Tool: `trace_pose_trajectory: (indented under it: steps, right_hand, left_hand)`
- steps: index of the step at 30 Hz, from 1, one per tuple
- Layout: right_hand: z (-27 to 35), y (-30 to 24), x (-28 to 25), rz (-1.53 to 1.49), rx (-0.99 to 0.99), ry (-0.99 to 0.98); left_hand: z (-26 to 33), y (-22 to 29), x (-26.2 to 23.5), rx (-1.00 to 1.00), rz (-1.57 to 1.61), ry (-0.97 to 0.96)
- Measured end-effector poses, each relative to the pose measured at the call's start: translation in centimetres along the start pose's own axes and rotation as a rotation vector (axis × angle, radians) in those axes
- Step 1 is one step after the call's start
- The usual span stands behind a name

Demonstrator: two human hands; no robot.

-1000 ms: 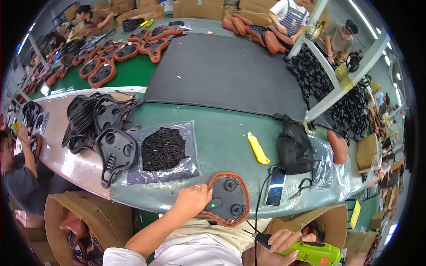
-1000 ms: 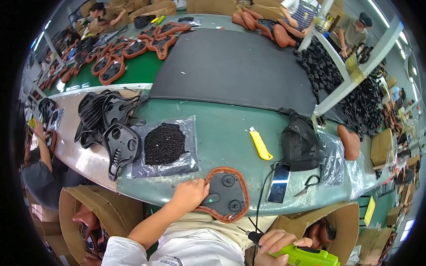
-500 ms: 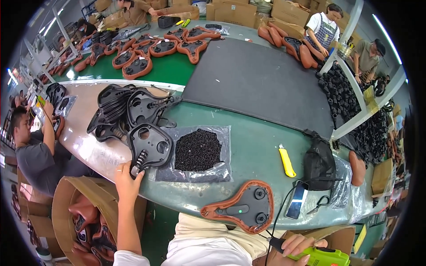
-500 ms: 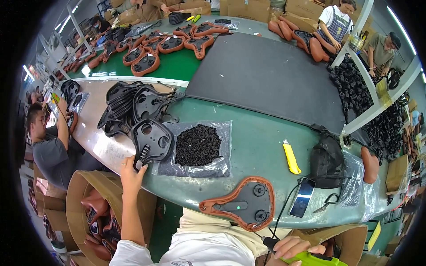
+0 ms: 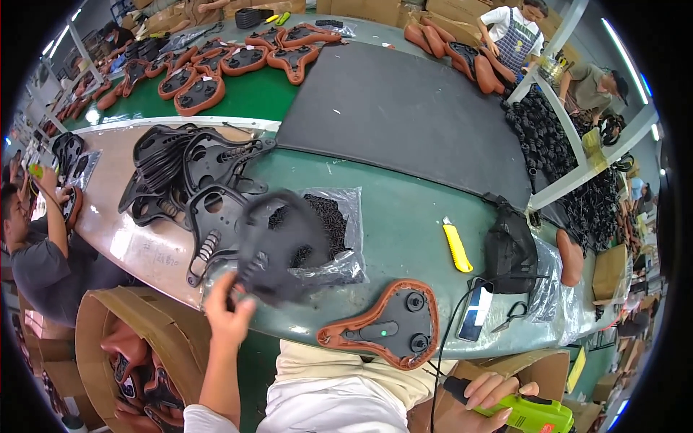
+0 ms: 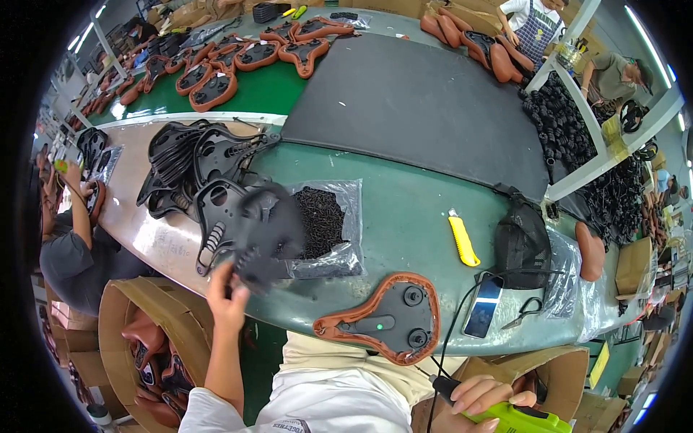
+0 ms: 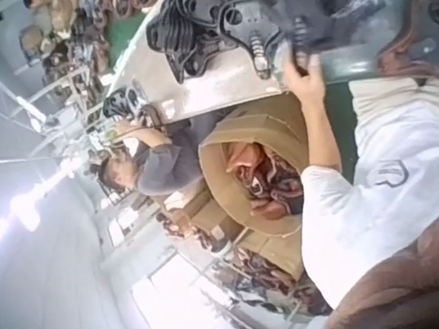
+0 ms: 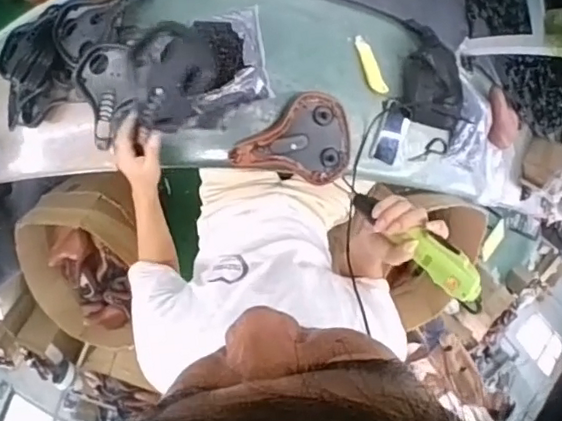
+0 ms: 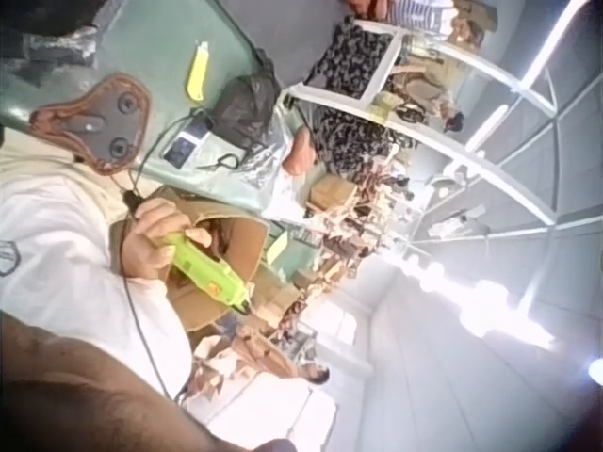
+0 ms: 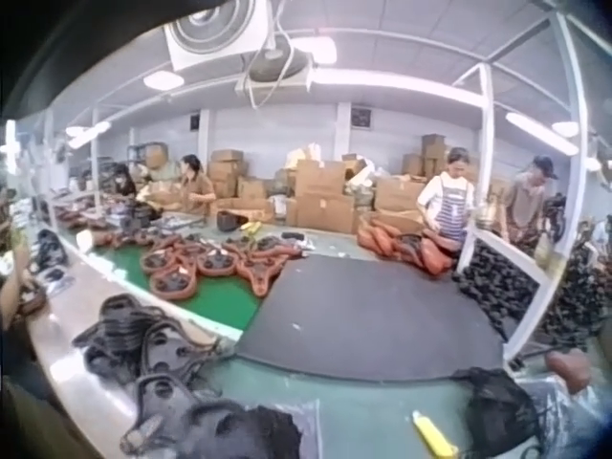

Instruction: The worker is assembling bicycle saddles by attaching the base to the seat and securing it with screws using an electric screwdriver.

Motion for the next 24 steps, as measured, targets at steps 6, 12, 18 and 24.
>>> trace_pose_trajectory:
  steps: [6,12,18,24]
  right_hand:
    - [-0.2,-1.0,-1.7,-0.001,-0.113,0.091]
    - [0.1,-1.3,-2.0,-0.03,-0.14,0.089]
    - [0.2,0.1,-0.9,-0.004,-0.034,0.004]
    - [0.5,2.8,3.3,0.026,0.129,-0.077]
  left_hand:
    - [1.9,12.7,11.9,0.358,0.019,-0.609]
    - [2.8,13.2,13.0,0.405,-0.106,-0.744]
    - [5.8,7.1,10.1,-0.105,0.249,-0.756]
    - [7.1,6.7,12.2,-0.314,0.559,-0.618]
Point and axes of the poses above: each hand's wrist, its own z-axis away from the middle knuckle, its own x-axis out of the palm, y = z × x, the point moved 7 cm from there along -z, towards the middle knuckle, and after that the axes turned 15 degrees about x, right-handed, at the moved point
